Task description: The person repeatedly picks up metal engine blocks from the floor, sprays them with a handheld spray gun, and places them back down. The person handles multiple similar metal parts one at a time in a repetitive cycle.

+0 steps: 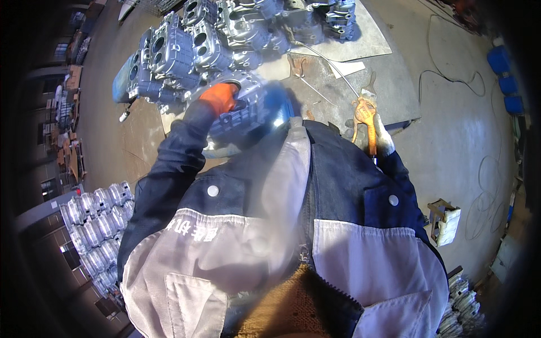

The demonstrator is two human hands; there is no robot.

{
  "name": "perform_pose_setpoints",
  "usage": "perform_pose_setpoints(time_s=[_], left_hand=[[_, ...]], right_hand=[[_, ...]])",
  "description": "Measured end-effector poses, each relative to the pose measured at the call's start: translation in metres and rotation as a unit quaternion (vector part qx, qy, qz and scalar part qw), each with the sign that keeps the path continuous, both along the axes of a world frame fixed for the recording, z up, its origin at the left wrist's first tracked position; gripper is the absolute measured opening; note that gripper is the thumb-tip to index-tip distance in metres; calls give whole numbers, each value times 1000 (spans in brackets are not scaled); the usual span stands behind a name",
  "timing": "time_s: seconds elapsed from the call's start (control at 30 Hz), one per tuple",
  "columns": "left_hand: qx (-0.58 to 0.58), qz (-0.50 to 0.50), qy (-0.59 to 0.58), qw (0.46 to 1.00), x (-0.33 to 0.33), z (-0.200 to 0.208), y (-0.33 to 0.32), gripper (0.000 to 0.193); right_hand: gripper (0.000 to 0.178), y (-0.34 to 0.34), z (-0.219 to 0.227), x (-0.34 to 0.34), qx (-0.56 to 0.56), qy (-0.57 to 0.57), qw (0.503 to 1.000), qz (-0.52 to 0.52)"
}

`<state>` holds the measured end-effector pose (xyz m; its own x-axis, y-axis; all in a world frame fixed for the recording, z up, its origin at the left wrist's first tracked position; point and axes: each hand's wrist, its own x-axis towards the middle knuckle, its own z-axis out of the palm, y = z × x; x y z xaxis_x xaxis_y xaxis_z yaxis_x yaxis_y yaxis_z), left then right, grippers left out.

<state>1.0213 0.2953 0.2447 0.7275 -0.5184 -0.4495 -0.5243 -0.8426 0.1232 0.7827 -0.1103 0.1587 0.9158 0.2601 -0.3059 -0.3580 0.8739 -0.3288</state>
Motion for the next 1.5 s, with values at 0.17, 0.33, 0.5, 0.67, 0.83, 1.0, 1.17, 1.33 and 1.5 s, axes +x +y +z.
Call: perform_pose_setpoints(time_s=[0.17,0.33,0.5,0.67,0.83,1.0,1.17,1.33,1.5], left_hand=[[145,-15,1,989,-47,-27,-43,24],[186,-61,-82,977,-85,-75,-89,14],[208,-105,-115,966,-88,-102,-108,17],[181,-8,-53,982,-88,-86,-117,19],[238,-73,-41,968,-88,-53,-119,23],[259,-13,-25,965,-89,-36,-104,22],[272,-94,5,958,-84,-29,-94,26],[254,-108,-14,961,-86,-22,-91,23],[243,-94,-11,965,-88,-22,-88,23]], right_hand=[[53,-7,-8,30,-65,2,998,-10],[55,18,28,85,-239,-28,970,47],[57,45,93,109,-585,-209,731,281],[50,2,160,67,-433,-298,799,291],[49,-54,147,37,-485,-339,761,265],[48,-72,73,21,-140,5,963,229],[42,-54,11,29,-111,30,979,168],[42,-45,-17,37,-173,-6,973,150],[46,-38,-26,46,-175,-31,968,176]])
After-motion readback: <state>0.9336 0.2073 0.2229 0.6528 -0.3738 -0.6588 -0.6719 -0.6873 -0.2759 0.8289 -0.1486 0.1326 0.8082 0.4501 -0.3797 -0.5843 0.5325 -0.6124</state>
